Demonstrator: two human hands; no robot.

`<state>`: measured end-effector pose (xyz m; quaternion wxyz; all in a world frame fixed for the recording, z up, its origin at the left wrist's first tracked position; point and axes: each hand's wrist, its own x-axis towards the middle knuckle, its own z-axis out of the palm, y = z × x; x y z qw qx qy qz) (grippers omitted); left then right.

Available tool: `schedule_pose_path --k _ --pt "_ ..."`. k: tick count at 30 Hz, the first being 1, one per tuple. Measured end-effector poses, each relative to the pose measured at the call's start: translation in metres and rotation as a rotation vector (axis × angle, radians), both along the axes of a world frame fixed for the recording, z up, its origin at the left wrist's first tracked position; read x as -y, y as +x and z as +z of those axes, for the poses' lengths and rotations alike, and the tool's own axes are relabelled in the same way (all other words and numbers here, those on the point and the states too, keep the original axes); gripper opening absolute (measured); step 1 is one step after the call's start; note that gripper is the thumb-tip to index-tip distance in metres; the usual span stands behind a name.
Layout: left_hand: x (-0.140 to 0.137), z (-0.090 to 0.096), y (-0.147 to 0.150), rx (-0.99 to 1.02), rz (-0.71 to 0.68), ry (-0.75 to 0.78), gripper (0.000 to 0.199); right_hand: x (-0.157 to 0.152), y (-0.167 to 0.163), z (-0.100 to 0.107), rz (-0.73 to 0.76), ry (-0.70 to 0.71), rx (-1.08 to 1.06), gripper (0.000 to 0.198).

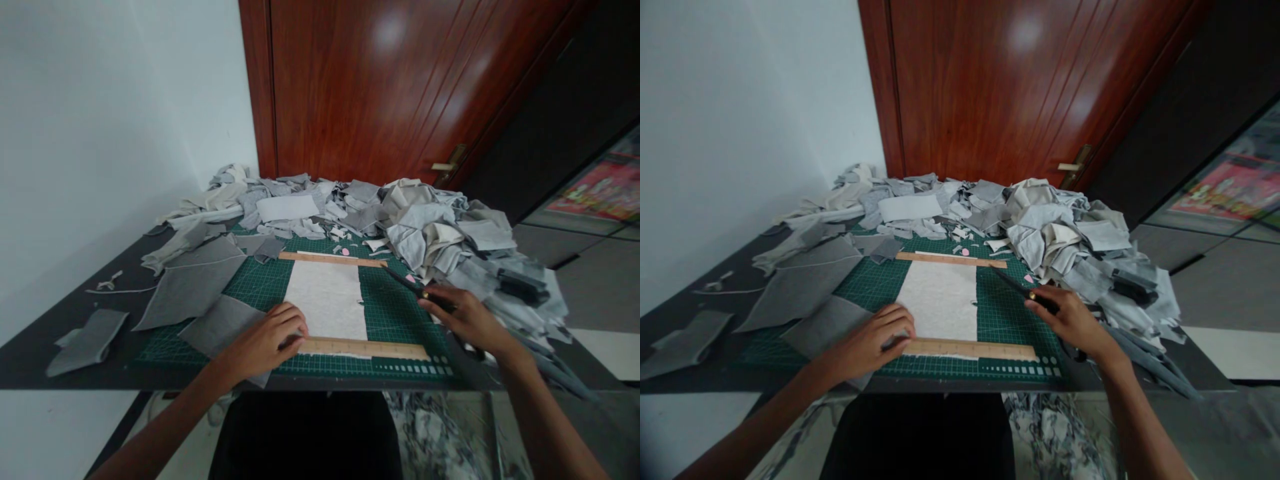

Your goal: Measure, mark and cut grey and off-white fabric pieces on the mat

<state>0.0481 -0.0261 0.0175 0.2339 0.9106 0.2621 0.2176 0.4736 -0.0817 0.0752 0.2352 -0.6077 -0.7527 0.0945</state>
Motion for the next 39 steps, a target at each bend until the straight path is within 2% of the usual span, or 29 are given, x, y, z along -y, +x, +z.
schedule_pose_path --k 5,9,13,17,24,31,35,39 --pt "0.0 -0.001 -0.003 0.027 0.06 -0.028 0.015 0.01 -0.046 -0.013 0.31 -0.091 0.071 0.036" --pt "0.0 -0.003 -0.005 0.039 0.061 -0.035 0.02 0.008 -0.071 -0.024 0.435 -0.185 0.151 0.034" --pt "-0.001 -0.004 -0.008 0.048 0.082 -0.092 0.029 0.007 -0.091 -0.023 0.472 -0.246 0.211 0.033" --pt "-0.001 -0.003 -0.008 0.07 0.088 -0.113 0.031 0.003 -0.101 -0.026 0.521 -0.25 0.194 0.037" --pt "0.001 -0.008 -0.009 0.084 0.144 -0.149 0.036 -0.003 -0.117 -0.036 0.557 -0.182 0.195 0.038" --pt "0.002 -0.007 -0.009 0.068 0.17 -0.127 0.04 0.008 -0.121 -0.049 0.522 -0.094 0.131 0.047" --pt "0.002 -0.007 -0.009 0.054 0.17 -0.116 0.04 0.015 -0.116 -0.042 0.516 -0.084 0.121 0.056" --pt "0.001 -0.007 -0.009 0.081 0.167 -0.131 0.04 -0.007 -0.102 -0.024 0.433 0.016 0.126 0.045"
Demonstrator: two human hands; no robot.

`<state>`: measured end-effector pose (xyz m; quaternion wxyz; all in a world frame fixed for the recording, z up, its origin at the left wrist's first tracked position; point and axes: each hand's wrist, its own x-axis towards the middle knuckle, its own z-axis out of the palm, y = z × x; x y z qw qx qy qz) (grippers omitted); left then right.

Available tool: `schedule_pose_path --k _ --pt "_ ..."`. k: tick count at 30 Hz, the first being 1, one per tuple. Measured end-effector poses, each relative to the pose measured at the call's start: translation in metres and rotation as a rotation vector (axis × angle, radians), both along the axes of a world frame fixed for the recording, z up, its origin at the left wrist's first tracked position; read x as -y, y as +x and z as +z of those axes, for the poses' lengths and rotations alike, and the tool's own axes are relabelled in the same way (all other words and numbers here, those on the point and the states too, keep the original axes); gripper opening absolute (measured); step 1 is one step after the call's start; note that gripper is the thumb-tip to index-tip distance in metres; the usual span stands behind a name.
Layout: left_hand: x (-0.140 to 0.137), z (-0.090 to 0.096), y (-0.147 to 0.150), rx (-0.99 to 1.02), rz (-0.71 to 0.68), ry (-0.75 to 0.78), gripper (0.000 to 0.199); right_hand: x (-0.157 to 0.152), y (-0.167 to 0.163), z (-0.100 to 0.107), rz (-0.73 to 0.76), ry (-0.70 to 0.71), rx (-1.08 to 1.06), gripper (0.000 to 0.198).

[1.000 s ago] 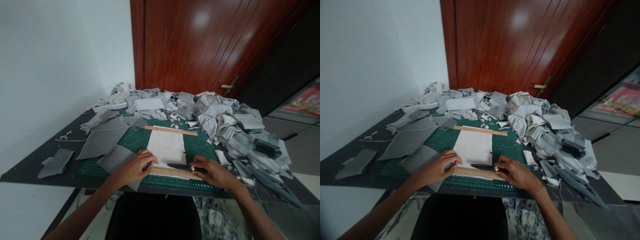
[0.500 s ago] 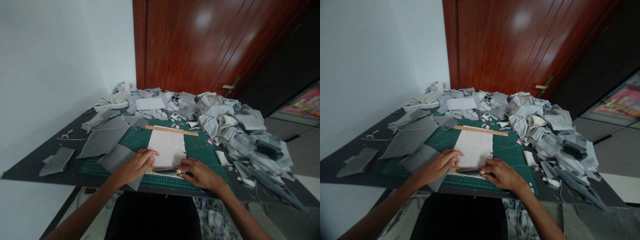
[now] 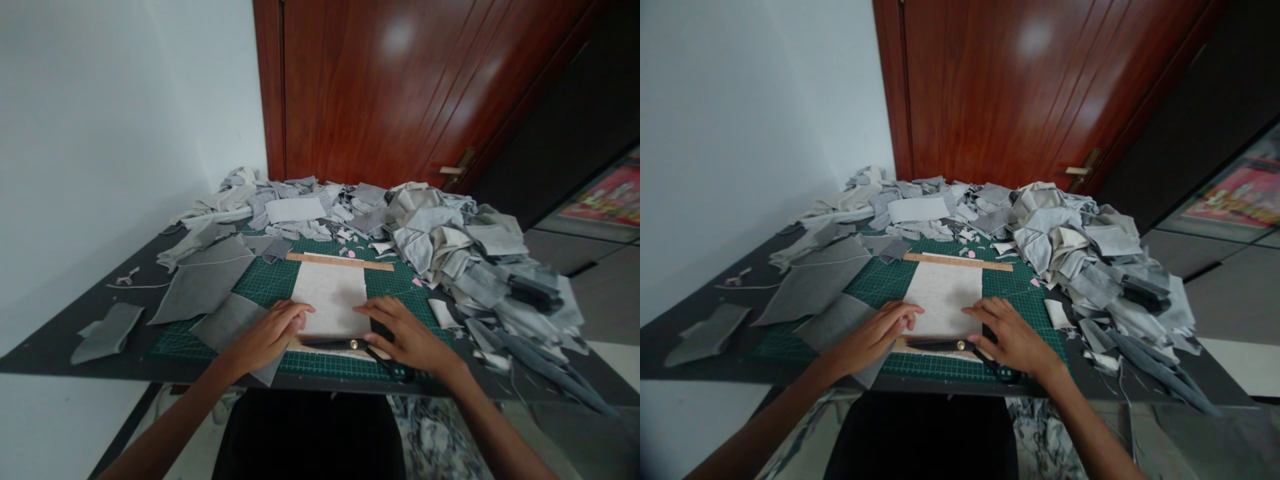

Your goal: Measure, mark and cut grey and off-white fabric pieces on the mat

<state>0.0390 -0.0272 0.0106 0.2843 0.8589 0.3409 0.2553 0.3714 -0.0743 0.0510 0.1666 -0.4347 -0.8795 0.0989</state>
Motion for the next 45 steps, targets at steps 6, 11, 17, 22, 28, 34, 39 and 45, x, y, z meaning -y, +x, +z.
schedule_pose_path --k 6,11,17,22,28,34,39,45 --pt "-0.003 0.004 -0.001 0.053 0.015 -0.112 0.048 -0.106 0.044 -0.006 -0.193 0.133 0.082 0.035" --pt "-0.001 0.005 -0.002 0.059 0.03 -0.119 0.048 -0.152 0.067 -0.031 -0.175 0.07 0.112 0.025" --pt "-0.007 0.005 -0.002 0.081 0.045 -0.211 0.057 -0.148 0.07 -0.03 -0.147 0.059 0.16 0.028" --pt "-0.015 0.004 -0.003 0.128 0.032 -0.25 0.065 -0.145 0.066 -0.025 -0.211 0.04 0.186 0.025" --pt "-0.017 0.005 -0.003 0.125 0.033 -0.235 0.067 -0.135 0.067 -0.021 -0.086 0.055 0.004 0.015" --pt "-0.015 0.003 -0.004 0.119 0.059 -0.268 0.067 -0.11 0.07 -0.02 -0.034 -0.005 -0.097 0.028" --pt "-0.011 0.003 -0.002 0.102 0.071 -0.202 0.056 -0.093 0.067 -0.026 -0.006 -0.054 -0.034 0.026" --pt "-0.006 0.014 -0.003 0.025 -0.067 -0.008 0.042 -0.091 0.065 -0.023 -0.006 -0.124 -0.091 0.024"
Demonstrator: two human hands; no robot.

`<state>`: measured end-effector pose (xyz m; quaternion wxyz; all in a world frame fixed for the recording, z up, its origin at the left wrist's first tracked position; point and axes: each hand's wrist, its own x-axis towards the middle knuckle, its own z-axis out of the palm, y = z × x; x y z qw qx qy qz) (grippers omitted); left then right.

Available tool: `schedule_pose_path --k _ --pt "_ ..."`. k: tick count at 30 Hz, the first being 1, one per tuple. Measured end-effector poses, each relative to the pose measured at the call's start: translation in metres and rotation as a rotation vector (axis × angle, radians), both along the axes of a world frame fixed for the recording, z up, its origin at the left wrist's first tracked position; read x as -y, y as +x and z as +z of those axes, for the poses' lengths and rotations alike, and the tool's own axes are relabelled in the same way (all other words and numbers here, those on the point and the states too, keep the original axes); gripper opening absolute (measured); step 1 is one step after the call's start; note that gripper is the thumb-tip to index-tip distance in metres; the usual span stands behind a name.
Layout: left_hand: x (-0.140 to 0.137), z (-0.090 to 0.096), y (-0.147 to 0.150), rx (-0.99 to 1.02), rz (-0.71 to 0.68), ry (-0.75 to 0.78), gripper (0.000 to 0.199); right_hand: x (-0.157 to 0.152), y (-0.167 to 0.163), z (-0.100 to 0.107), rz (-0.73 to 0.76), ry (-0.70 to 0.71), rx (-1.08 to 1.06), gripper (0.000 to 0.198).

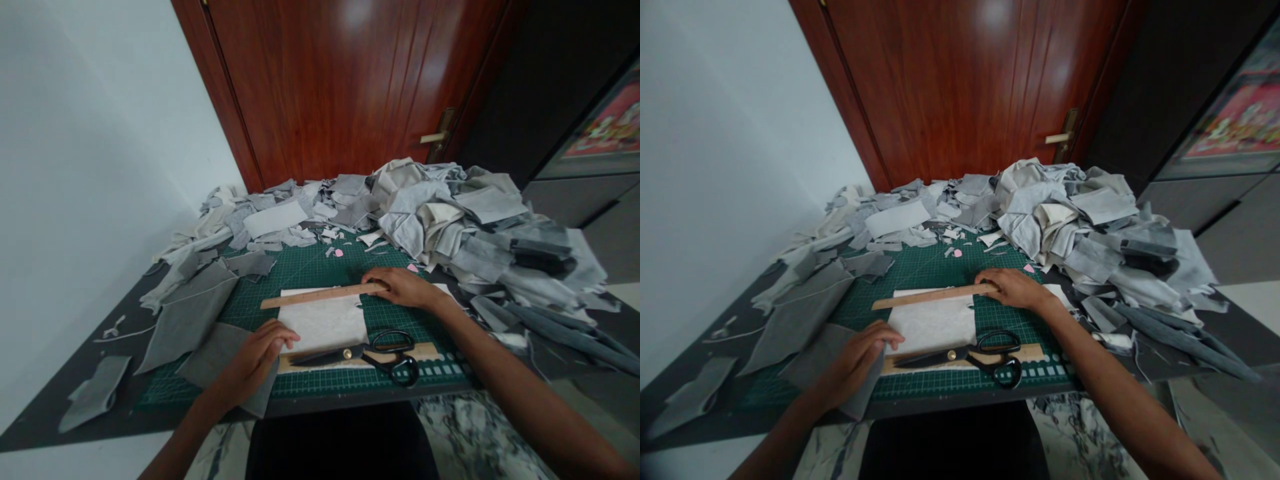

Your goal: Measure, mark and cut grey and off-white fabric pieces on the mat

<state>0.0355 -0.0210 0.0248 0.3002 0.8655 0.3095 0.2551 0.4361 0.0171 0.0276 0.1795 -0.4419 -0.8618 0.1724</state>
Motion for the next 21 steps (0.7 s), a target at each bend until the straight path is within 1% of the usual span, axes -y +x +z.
schedule_pose_path --k 1,4,7,9,13,15,18,21 --pt "0.0 0.005 0.001 -0.024 -0.044 0.029 0.04 -0.001 0.001 0.0 -0.004 -0.023 -0.023 0.025" --pt "-0.005 0.02 0.007 -0.107 -0.193 0.076 0.038 -0.004 0.006 -0.001 -0.04 -0.066 -0.085 0.038" --pt "-0.017 0.03 0.02 -0.199 -0.249 0.118 0.034 -0.004 0.009 0.001 -0.044 -0.074 -0.132 0.044" --pt "-0.028 0.029 0.028 -0.255 -0.272 0.18 0.031 -0.003 0.009 0.003 -0.039 -0.074 -0.145 0.045" --pt "-0.045 0.018 0.037 -0.313 -0.321 0.425 0.024 0.001 0.006 0.008 -0.065 -0.073 -0.134 0.048" --pt "-0.05 0.015 0.039 -0.313 -0.324 0.51 0.021 0.002 0.005 0.01 -0.08 -0.068 -0.124 0.048" --pt "-0.05 0.017 0.041 -0.288 -0.363 0.547 0.019 0.002 0.006 0.011 -0.1 -0.051 -0.109 0.047" --pt "-0.047 0.025 0.043 -0.288 -0.397 0.531 0.017 0.002 0.007 0.012 -0.114 -0.039 -0.084 0.047"
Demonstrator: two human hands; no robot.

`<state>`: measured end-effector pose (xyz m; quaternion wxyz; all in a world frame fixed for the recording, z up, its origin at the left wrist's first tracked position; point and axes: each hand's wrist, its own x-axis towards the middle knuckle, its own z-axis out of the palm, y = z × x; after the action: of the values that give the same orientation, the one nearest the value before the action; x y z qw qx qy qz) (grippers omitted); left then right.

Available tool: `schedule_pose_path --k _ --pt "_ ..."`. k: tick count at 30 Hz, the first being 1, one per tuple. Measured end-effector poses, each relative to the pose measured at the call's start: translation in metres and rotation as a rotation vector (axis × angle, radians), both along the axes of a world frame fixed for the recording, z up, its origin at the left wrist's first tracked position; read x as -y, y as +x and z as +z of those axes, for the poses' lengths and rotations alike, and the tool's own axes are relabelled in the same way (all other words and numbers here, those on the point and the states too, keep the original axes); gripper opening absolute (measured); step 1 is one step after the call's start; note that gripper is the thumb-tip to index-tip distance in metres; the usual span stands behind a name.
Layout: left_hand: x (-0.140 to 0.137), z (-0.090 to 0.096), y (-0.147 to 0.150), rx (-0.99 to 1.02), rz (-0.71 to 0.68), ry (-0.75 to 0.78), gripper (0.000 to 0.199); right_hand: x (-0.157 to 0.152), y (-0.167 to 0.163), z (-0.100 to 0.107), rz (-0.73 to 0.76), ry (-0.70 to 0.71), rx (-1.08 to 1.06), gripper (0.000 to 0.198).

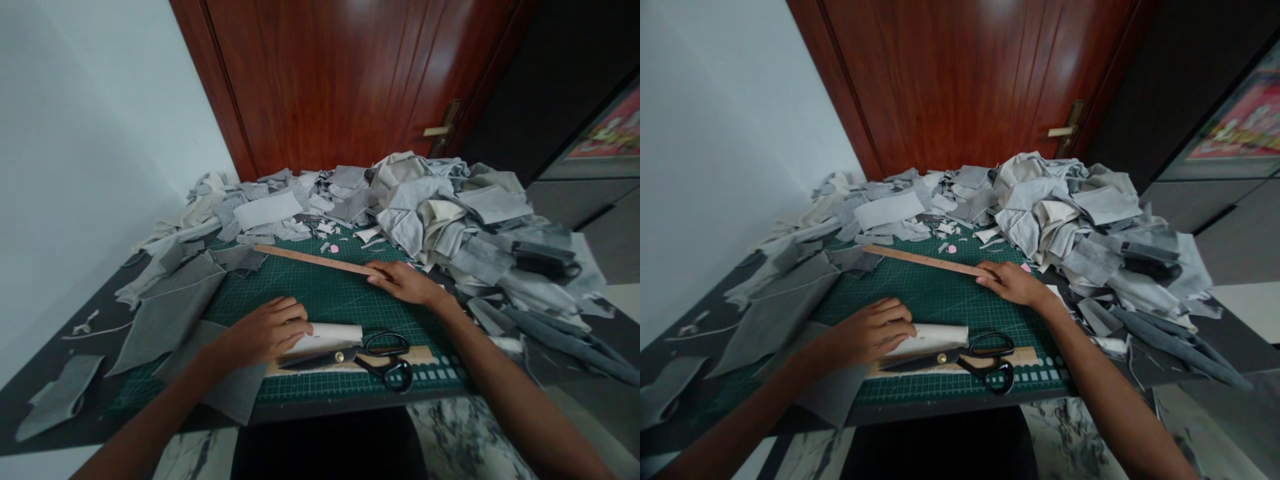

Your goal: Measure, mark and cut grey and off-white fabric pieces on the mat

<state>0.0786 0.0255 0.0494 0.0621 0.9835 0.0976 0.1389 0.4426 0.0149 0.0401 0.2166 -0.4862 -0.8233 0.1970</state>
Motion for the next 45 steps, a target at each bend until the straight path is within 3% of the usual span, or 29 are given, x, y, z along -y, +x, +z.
schedule_pose_path --k 5,11,15,20,25,28,31,36,39,42,45 --pt "0.0 0.006 0.0 -0.044 0.025 -0.146 0.011 0.0 0.001 0.002 -0.002 0.01 0.014 0.046" --pt "-0.003 0.002 -0.005 -0.159 0.085 -0.312 0.039 -0.001 0.001 0.001 -0.004 0.01 0.017 0.047" --pt "-0.009 0.0 0.003 -0.167 0.18 -0.302 0.05 0.0 0.001 0.002 -0.004 0.004 0.023 0.048" --pt "-0.024 -0.008 0.022 -0.103 0.369 -0.138 0.037 0.0 0.003 0.002 -0.005 0.014 0.0 0.046" --pt "-0.023 -0.024 0.032 -0.069 0.231 -0.051 0.02 -0.001 0.002 0.0 0.0 0.004 -0.073 0.049" --pt "-0.026 -0.028 0.032 -0.081 0.173 -0.118 0.04 -0.002 -0.002 -0.004 0.029 -0.039 -0.168 0.051" --pt "-0.035 -0.024 0.036 -0.09 0.224 -0.116 0.052 -0.002 -0.006 -0.008 0.062 -0.104 -0.247 0.052" --pt "-0.045 -0.019 0.05 -0.119 0.333 0.218 0.026 0.0 -0.012 -0.009 0.055 -0.185 -0.299 0.056" --pt "-0.041 -0.024 0.05 -0.141 0.205 0.361 0.021 0.001 -0.01 -0.004 0.057 -0.229 -0.344 0.061" --pt "-0.037 -0.031 0.045 -0.168 0.012 0.316 0.02 0.003 0.0 0.003 0.071 -0.276 -0.381 0.063" --pt "-0.038 -0.032 0.038 -0.157 0.008 0.225 0.026 0.006 0.019 0.012 0.05 -0.308 -0.389 0.063"
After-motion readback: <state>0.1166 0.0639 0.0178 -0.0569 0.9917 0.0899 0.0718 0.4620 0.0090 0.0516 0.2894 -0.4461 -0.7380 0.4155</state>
